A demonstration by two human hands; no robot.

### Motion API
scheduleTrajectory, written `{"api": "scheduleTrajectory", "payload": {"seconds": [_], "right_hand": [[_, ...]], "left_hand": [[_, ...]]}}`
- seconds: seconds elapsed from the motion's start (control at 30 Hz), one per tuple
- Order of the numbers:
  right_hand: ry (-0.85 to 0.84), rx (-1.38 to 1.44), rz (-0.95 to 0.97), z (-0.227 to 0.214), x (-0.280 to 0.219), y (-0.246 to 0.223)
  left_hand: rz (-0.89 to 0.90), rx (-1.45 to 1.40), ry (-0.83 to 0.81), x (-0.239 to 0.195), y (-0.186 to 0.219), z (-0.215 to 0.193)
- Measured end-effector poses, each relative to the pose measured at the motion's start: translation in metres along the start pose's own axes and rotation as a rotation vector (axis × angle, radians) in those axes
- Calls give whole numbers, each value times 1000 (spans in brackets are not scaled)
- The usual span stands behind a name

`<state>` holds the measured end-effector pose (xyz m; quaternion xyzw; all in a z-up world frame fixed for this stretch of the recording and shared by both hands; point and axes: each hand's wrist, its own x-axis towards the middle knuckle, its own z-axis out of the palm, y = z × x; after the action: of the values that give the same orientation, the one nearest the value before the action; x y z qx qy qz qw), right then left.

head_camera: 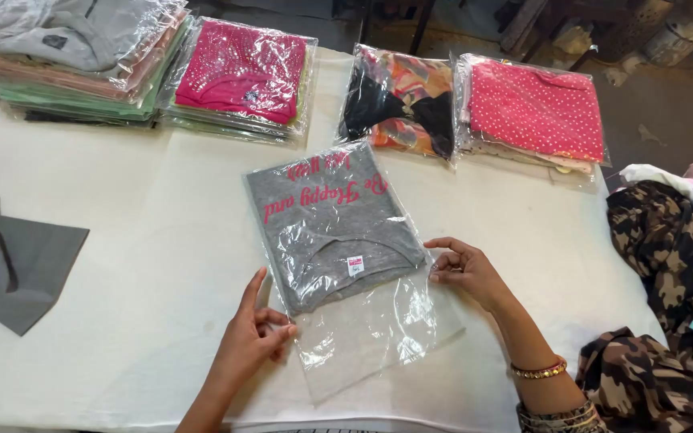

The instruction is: The person folds a light green t-shirt on a white table, smoothing it out and folding the sides and bottom up. They then place the folded t-shirt into a clear plastic bag and seal it.

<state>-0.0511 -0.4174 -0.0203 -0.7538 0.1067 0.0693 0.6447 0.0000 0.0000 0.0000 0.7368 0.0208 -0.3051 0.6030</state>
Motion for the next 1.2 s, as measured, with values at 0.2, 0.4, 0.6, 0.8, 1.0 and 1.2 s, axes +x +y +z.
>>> {"api": "scheduleTrajectory", "payload": {"seconds": [0.2, 0.4, 0.6, 0.8, 1.0, 1.2], "right_hand": [[30, 59, -76, -3, 1, 15], [190, -168, -262, 13, -10, -2], [370, -770, -786, 48, -20, -46], [521, -1113, -1266, 64, -28, -76], [42, -1235, -928, 71, -44, -30], [114, -963, -923, 87, -20, -102]], "left_hand": [[364, 48, 25, 22, -39, 3], [562, 271, 259, -2, 4, -14], [971, 695, 412, -1, 10, -23], [1416, 996, 617, -1, 30, -52], [1162, 1042, 215, 3, -20, -61], [1183, 833, 307, 21, 54, -54]]}}
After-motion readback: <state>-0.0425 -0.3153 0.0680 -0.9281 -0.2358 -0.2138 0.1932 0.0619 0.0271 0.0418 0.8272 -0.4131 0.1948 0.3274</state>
